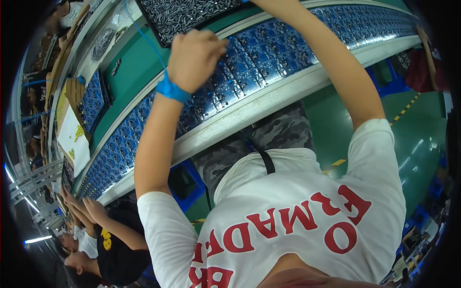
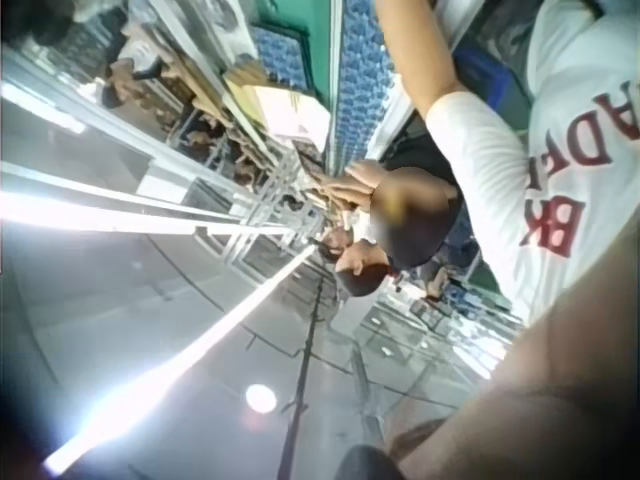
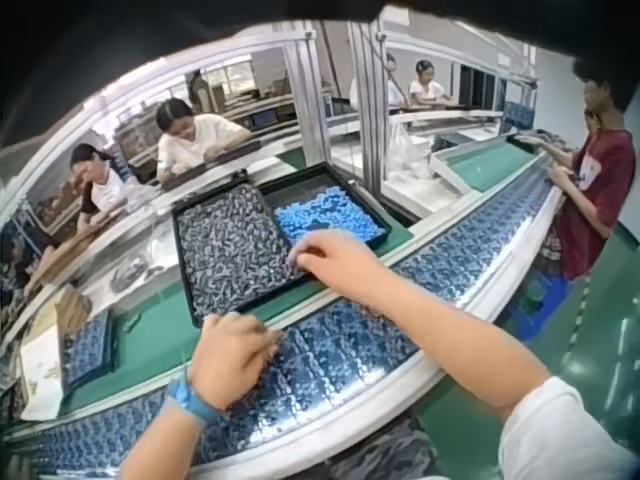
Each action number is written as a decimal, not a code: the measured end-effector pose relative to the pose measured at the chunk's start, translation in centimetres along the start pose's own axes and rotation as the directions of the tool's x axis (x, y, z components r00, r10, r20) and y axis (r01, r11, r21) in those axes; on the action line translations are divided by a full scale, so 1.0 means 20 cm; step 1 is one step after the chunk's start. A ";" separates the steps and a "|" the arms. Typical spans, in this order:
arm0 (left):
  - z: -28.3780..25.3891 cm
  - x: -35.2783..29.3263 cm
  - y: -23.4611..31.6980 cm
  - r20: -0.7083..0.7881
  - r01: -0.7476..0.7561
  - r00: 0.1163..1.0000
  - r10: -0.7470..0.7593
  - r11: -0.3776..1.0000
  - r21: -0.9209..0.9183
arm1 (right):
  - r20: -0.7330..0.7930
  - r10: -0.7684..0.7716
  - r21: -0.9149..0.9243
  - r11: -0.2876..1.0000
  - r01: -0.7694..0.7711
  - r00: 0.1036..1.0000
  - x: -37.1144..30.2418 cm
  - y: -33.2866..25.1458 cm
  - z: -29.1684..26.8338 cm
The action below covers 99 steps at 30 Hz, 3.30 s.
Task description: Assembling small electronic components onto circuit boards on a production line.
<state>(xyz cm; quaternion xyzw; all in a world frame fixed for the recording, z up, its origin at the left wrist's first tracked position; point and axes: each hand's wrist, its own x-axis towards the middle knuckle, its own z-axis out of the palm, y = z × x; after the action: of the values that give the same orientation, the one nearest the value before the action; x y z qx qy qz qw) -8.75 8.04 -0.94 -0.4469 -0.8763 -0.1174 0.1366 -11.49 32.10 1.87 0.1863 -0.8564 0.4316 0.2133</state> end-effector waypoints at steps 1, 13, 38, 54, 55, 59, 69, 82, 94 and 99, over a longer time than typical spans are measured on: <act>-0.02 0.03 -0.09 -0.076 0.069 0.995 -0.069 0.998 -0.001 | 0.014 -0.010 0.000 1.000 0.010 1.000 -0.03 -0.03 0.00; 0.05 0.05 -0.50 -0.237 0.391 0.913 -0.332 0.876 0.281 | 0.572 0.023 -0.191 0.976 0.106 0.820 -0.28 -0.09 0.11; -0.03 -0.13 -0.01 0.026 0.239 0.955 -0.295 0.714 -0.659 | 0.596 -0.075 -0.305 0.900 0.312 0.799 -0.25 -0.08 0.14; -0.06 -0.15 0.04 0.306 0.432 0.899 -0.314 0.521 -0.736 | 0.634 -0.074 -0.286 0.903 0.321 0.770 -0.21 -0.24 0.01; -0.06 -0.16 0.04 0.295 0.435 0.897 -0.330 0.532 -0.727 | 0.581 -0.131 -0.353 0.849 0.394 0.803 -0.23 -0.28 0.01; -0.05 -0.15 0.10 0.240 0.402 0.913 -0.329 0.631 -0.663 | 0.409 -0.129 -0.293 0.919 0.264 0.904 -0.04 -0.11 -0.07; 0.02 -0.11 0.20 0.015 -0.005 1.000 0.007 0.997 -0.079 | 0.235 0.132 -0.350 0.936 -0.043 0.963 0.18 0.32 0.08; 0.04 -0.12 0.19 0.007 -0.059 0.998 0.059 0.998 -0.022 | 0.030 0.112 -0.147 0.983 -0.107 0.993 0.14 0.35 0.10; 0.02 -0.11 0.20 0.009 -0.136 0.991 0.136 0.987 0.090 | -0.082 0.133 -0.035 0.990 -0.136 0.988 0.15 0.38 0.07; -0.03 -0.06 0.16 0.101 -0.138 0.985 0.140 0.990 -0.023 | -0.118 0.056 -0.145 0.987 -0.073 0.991 0.07 0.27 0.03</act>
<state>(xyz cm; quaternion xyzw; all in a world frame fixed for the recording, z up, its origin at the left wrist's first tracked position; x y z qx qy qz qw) -5.48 8.82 -0.55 -0.5136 -0.8478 -0.0915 0.0958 -15.43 34.46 -1.24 0.1169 -0.8783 0.3833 0.2610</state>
